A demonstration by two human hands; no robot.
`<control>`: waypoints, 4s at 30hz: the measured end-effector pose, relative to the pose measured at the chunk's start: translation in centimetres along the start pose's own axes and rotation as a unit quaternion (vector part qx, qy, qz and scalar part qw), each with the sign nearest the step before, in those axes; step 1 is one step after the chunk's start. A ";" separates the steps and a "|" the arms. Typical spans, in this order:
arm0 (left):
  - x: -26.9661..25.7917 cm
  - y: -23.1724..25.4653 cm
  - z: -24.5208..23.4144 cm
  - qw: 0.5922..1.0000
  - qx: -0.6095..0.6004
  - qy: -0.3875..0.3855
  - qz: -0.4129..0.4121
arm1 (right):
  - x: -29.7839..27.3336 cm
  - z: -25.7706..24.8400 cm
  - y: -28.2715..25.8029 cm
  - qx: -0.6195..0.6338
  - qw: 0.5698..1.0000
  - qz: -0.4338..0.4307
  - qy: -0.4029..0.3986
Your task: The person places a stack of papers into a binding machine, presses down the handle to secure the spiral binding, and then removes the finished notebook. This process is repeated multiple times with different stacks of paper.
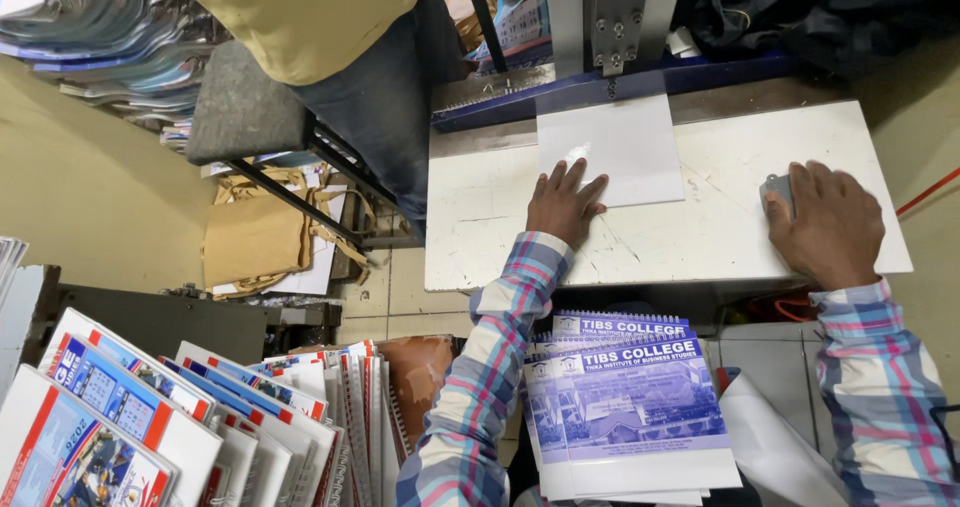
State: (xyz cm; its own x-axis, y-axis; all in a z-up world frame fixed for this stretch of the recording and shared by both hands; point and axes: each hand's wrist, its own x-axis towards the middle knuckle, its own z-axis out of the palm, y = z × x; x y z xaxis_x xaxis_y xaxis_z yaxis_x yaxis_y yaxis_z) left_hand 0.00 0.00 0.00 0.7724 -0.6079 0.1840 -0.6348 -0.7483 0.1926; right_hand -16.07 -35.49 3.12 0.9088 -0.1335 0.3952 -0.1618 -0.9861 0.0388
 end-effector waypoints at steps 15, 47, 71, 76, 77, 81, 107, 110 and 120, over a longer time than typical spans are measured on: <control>1.4 3.7 -23.0 0.944 -0.005 0.301 -0.133 | -0.2 -15.6 -9.2 0.177 0.939 -0.231 0.186; -40.0 18.4 -43.0 0.867 0.330 0.373 0.004 | -5.5 -39.8 -36.9 0.408 0.677 -0.539 0.290; -27.8 23.9 -43.4 0.896 0.134 0.413 0.092 | -4.6 -40.1 -17.8 0.334 0.784 -0.378 0.361; -15.0 16.3 -33.0 0.970 -0.107 0.211 0.053 | 0.9 -32.5 -13.2 0.300 0.908 -0.247 0.156; -10.1 12.1 -29.0 0.972 -0.111 0.203 0.052 | 4.2 -26.6 -13.0 0.302 0.910 -0.242 0.149; 2.4 1.3 -10.9 0.966 -0.241 0.018 -0.087 | 10.2 -8.5 -13.3 0.318 0.936 -0.057 -0.143; 8.3 -2.1 -0.3 0.986 -0.032 0.111 -0.117 | 17.0 4.5 -18.5 0.131 0.988 -0.024 -0.079; 9.1 -2.2 -0.8 0.987 -0.018 0.042 -0.155 | 16.9 5.5 -18.1 0.127 0.988 -0.021 -0.083; 0.6 2.5 -3.8 0.983 -0.061 -0.155 -0.072 | 17.4 5.9 -18.0 0.130 0.987 -0.001 -0.094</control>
State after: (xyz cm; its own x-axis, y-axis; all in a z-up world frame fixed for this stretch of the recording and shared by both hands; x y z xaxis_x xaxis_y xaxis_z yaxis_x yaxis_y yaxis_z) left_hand -1.18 -1.18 4.26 0.8116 -0.5641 -0.1517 -0.5020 -0.8063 0.3129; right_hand 4.90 -20.64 3.91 0.9681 -0.1237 0.2179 -0.0780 -0.9752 -0.2073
